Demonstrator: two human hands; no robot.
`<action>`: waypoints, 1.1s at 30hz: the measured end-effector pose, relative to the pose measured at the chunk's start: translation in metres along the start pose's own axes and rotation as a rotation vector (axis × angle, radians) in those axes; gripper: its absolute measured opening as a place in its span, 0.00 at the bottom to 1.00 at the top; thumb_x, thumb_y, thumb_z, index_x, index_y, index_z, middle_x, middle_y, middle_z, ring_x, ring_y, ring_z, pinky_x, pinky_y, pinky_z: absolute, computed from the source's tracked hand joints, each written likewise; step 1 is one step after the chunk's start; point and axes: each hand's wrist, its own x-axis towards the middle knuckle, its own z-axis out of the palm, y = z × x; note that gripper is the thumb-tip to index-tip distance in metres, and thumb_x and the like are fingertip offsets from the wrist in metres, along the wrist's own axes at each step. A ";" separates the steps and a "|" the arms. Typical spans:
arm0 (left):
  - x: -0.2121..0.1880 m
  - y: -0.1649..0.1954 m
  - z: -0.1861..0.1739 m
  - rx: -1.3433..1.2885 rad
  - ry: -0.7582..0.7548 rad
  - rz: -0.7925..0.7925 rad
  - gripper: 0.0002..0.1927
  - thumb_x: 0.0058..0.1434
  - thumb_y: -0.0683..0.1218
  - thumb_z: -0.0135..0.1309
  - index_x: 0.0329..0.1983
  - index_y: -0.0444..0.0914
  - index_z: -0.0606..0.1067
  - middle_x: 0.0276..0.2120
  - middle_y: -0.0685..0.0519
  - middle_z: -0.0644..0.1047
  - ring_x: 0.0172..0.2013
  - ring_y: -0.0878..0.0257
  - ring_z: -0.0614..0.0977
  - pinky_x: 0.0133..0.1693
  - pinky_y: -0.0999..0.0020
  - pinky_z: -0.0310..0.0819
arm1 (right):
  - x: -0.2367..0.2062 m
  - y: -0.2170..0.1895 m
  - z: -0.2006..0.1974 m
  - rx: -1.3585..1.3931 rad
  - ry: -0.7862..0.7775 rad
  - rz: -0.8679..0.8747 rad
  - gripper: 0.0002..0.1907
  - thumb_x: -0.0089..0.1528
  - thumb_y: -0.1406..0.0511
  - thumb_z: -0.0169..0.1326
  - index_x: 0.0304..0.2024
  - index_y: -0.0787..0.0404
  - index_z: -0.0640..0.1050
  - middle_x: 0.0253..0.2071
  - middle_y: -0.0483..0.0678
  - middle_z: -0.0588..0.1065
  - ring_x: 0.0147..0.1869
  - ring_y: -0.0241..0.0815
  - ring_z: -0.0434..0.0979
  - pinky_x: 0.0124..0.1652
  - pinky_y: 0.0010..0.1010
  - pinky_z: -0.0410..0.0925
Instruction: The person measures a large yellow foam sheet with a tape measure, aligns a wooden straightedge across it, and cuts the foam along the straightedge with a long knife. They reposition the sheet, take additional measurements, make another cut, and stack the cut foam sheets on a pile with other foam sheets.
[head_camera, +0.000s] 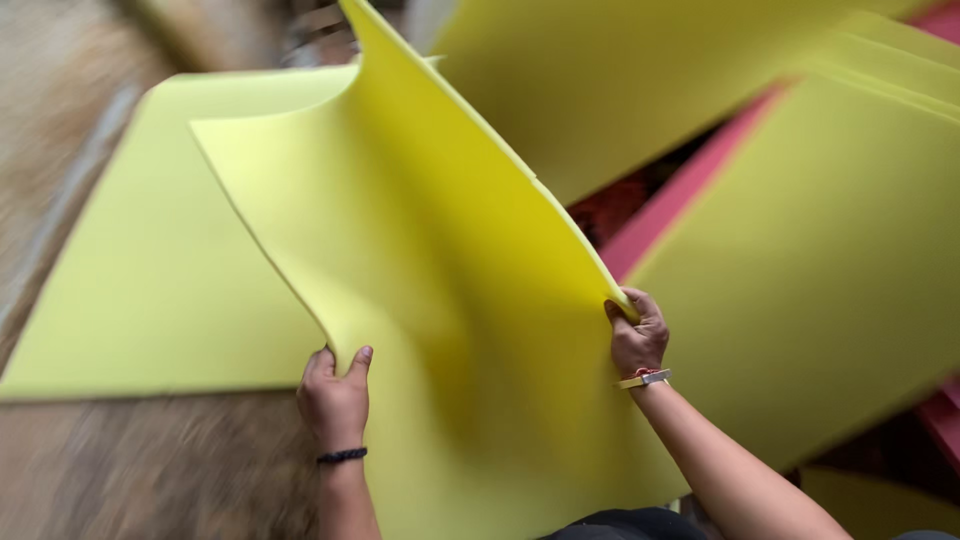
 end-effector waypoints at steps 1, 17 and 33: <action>-0.003 0.019 0.023 -0.054 -0.054 0.038 0.15 0.55 0.48 0.68 0.39 0.34 0.80 0.38 0.45 0.81 0.37 0.47 0.82 0.39 0.55 0.75 | -0.003 0.019 -0.037 -0.090 0.126 -0.018 0.09 0.61 0.67 0.65 0.44 0.56 0.81 0.38 0.43 0.76 0.40 0.40 0.77 0.40 0.30 0.71; -0.121 0.300 0.346 -0.758 -0.700 0.153 0.15 0.57 0.39 0.63 0.49 0.39 0.81 0.43 0.53 0.80 0.43 0.60 0.83 0.45 0.69 0.77 | -0.017 0.194 -0.348 -0.509 0.979 0.271 0.15 0.65 0.70 0.63 0.53 0.64 0.76 0.53 0.54 0.74 0.57 0.54 0.74 0.57 0.45 0.67; -0.066 0.231 0.451 0.152 -1.237 0.204 0.31 0.53 0.57 0.62 0.61 0.44 0.76 0.58 0.45 0.78 0.59 0.52 0.78 0.60 0.61 0.71 | 0.158 0.296 -0.325 -0.441 0.360 0.857 0.36 0.55 0.56 0.67 0.62 0.65 0.73 0.64 0.62 0.70 0.67 0.59 0.70 0.63 0.47 0.64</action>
